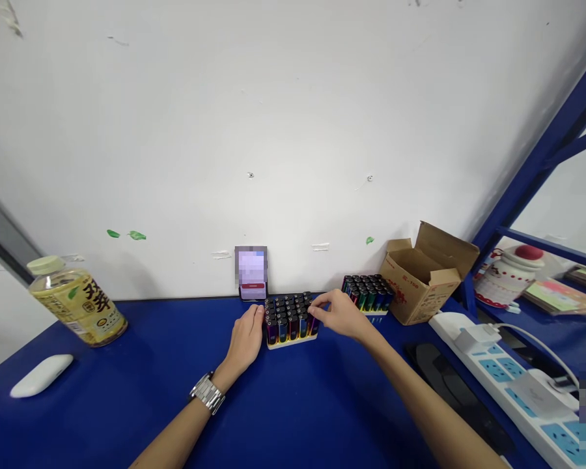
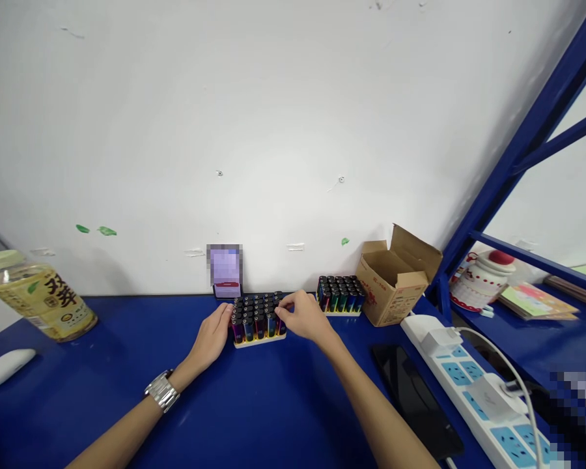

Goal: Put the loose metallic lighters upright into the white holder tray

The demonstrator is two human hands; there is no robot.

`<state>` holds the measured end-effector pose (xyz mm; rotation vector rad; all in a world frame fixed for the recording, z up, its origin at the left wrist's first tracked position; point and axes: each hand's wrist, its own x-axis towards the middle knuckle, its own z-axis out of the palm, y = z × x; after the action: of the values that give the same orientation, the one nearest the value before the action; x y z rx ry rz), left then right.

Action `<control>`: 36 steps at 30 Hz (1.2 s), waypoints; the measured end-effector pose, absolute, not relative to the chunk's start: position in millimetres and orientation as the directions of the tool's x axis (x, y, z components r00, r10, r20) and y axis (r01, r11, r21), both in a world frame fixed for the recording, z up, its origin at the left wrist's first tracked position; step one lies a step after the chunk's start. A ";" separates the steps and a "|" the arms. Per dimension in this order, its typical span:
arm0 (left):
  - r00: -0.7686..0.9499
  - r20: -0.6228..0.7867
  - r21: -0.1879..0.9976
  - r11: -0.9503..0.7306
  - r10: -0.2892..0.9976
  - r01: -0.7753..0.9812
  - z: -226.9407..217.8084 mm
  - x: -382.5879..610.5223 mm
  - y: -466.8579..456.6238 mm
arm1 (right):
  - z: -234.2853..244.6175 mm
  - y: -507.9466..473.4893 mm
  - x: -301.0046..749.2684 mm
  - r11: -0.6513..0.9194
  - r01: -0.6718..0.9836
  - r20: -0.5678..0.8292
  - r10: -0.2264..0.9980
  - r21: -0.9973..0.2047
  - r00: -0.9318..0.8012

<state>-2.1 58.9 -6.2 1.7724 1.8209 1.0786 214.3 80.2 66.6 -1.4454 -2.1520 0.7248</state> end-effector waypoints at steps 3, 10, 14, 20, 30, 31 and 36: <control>-0.133 0.245 0.734 -0.094 0.960 0.672 -6.0 -2.0 58.5 | 65.3 86.5 218.1 0.265 0.655 0.100 0.955 -0.708 -0.278; -0.120 0.260 0.725 -0.111 0.958 0.679 -5.1 -1.8 58.3 | 72.0 95.1 212.3 0.159 0.771 -0.035 0.973 -0.616 -0.229; -0.112 0.258 0.719 -0.113 0.960 0.686 -4.0 -1.7 58.2 | 72.6 100.2 207.1 0.176 0.777 -0.071 0.960 -0.605 -0.273; -0.115 0.273 0.696 -0.114 0.955 0.709 -4.8 -1.7 58.5 | 77.6 107.4 213.0 0.228 0.747 -0.083 0.931 -0.624 -0.355; -0.096 0.269 0.700 -0.127 0.958 0.702 -6.6 -1.9 58.6 | 88.4 108.9 206.7 0.348 0.757 -0.071 0.886 -0.553 -0.459; -0.097 0.271 0.698 -0.127 0.958 0.705 -6.6 -1.8 58.6 | 90.5 108.5 205.8 0.378 0.754 -0.042 0.881 -0.537 -0.472; -0.093 0.278 0.685 -0.129 0.956 0.717 -6.9 -1.8 58.9 | 107.9 109.0 208.2 0.442 0.754 0.147 0.892 -0.485 -0.428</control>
<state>-1.8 58.9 -6.9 1.8669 1.8267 1.0565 208.2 109.0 107.9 -1.3953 -2.3164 0.4932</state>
